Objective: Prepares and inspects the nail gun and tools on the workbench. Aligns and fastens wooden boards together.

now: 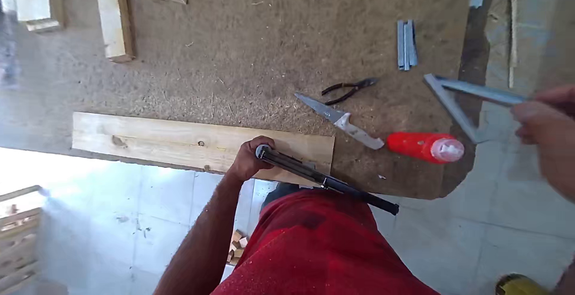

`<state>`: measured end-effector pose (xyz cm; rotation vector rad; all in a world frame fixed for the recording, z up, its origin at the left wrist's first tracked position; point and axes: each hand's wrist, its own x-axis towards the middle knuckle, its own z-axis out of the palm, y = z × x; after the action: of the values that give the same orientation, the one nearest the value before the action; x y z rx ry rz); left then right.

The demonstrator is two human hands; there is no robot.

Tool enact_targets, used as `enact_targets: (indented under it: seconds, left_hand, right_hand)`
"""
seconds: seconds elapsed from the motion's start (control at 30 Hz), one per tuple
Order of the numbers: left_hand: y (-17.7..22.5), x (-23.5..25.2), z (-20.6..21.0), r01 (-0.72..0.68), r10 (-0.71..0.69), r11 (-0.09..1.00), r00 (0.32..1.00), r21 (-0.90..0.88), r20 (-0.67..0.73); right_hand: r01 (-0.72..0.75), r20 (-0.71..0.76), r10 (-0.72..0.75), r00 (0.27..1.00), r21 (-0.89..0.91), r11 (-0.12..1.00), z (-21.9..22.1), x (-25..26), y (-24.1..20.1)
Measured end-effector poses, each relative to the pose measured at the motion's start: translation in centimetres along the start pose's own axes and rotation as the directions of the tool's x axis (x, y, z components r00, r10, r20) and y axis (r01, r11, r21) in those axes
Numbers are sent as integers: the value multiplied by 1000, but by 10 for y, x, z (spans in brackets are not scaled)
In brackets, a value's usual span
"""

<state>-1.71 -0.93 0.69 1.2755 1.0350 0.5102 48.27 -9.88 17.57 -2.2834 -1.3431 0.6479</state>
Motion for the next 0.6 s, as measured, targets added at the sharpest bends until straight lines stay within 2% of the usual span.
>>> enact_targets:
  seconds: [0.1,0.23,0.33,0.4,0.47,0.53,0.6]
  left_hand:
    - [9,-5,0,30,-30,997,1000,64,3]
    - [10,-1,4,78,-78,995,997,69,-11]
    - [13,-2,4,98,-97,993,995,62,-28]
    - [11,-5,3,82,-80,994,996,66,-25]
    - [9,-6,1,63,-62,996,998,58,-14]
    - [9,-6,2,61,-61,998,998,32,-8]
    - [11,-6,2,62,-62,997,998,52,-3]
  right_hand:
    - [94,-24,-96,995,-78,993,31,-18,-43]
    - [105,136,-59,989,-354,929,68,28,-64]
    - [129,124,-79,989,-477,869,50,26,-92]
    - [170,56,-162,985,-398,902,29,-6,-119]
    - [229,19,-231,973,-248,941,31,-49,-135]
    - [292,49,-289,956,-97,951,67,-87,-134]
    - [312,147,-311,939,15,950,117,-114,-124]
